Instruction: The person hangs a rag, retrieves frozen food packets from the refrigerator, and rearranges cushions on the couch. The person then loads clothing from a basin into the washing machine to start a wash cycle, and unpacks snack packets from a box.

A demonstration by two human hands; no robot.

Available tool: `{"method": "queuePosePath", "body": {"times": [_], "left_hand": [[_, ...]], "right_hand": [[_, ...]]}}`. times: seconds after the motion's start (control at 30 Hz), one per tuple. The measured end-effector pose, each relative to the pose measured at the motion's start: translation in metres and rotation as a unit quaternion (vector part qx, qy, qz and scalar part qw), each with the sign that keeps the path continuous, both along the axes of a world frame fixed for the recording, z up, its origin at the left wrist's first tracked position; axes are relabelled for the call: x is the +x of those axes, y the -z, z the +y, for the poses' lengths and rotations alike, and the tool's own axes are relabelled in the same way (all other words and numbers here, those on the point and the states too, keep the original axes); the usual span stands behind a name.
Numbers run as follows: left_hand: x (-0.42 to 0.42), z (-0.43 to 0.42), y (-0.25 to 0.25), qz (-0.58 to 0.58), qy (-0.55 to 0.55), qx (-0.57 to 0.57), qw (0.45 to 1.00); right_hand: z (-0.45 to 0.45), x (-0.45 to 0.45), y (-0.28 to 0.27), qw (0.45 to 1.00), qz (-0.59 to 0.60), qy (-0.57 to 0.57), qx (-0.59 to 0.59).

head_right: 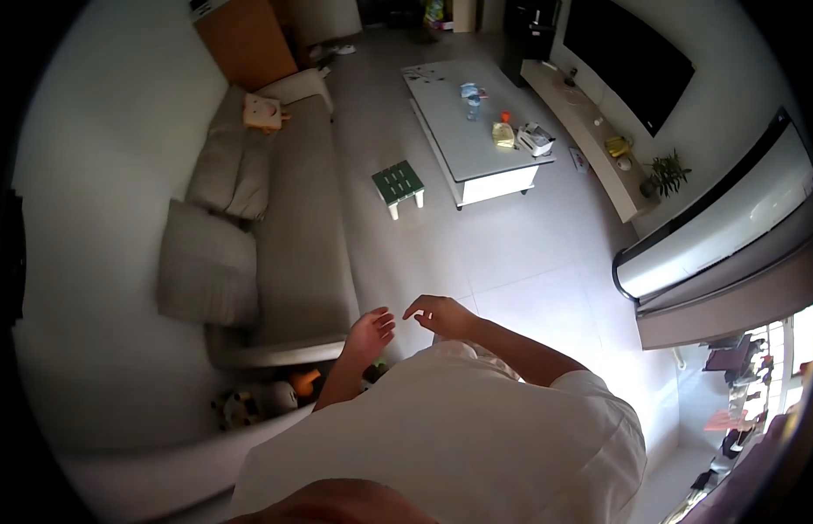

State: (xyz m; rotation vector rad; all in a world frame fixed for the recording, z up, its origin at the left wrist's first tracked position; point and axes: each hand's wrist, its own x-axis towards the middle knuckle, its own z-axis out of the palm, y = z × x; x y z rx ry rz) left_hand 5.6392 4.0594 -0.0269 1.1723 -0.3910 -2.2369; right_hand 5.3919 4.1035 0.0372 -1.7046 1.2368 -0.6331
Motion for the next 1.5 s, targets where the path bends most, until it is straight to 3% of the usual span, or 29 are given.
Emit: {"method": "queuePosePath", "body": {"times": [0.2, 0.23, 0.33, 0.4, 0.5, 0.77, 0.9, 0.93, 1.0, 1.13, 1.33, 1.5], "left_hand": [[-0.057, -0.154, 0.006, 0.018, 0.101, -0.055, 0.993], [-0.061, -0.182, 0.017, 0.018, 0.083, -0.051, 0.995], [-0.065, -0.254, 0.028, -0.004, 0.055, -0.031, 0.998], [-0.046, -0.308, 0.057, 0.048, -0.031, 0.045, 0.997], [-0.032, -0.361, 0.061, 0.055, -0.115, 0.037, 0.991], [0.014, -0.518, 0.056, 0.050, -0.224, 0.064, 0.971], [0.035, -0.630, 0.072, 0.032, -0.245, 0.077, 0.966], [0.042, -0.664, 0.074, 0.050, -0.237, 0.086, 0.967], [0.042, -0.754, 0.073, 0.092, -0.223, 0.077, 0.967], [0.025, -0.908, 0.061, 0.127, -0.133, 0.036, 0.982], [-0.046, -1.116, 0.030, 0.096, 0.011, 0.015, 0.995], [-0.125, -1.263, 0.026, 0.146, 0.042, 0.048, 0.987]], "right_hand": [[-0.124, -0.046, 0.051, 0.997, -0.027, 0.079, -0.003], [-0.153, -0.053, 0.063, 0.991, -0.092, 0.089, 0.031], [-0.248, -0.077, 0.072, 0.990, -0.109, 0.059, 0.068], [-0.325, -0.079, 0.088, 0.997, -0.064, 0.025, 0.029], [-0.424, -0.070, 0.068, 0.998, -0.036, -0.021, 0.036], [-0.645, -0.013, 0.048, 0.977, -0.091, -0.170, 0.091], [-0.748, 0.004, 0.073, 0.979, -0.041, -0.185, 0.076], [-0.768, 0.010, 0.076, 0.980, -0.042, -0.183, 0.072], [-0.823, -0.001, 0.069, 0.978, -0.057, -0.085, 0.181], [-0.913, -0.025, 0.068, 0.993, -0.080, -0.016, 0.082], [-1.038, -0.060, 0.065, 0.981, -0.101, 0.111, 0.121], [-1.193, -0.100, 0.115, 0.962, -0.174, 0.137, 0.162]]}}
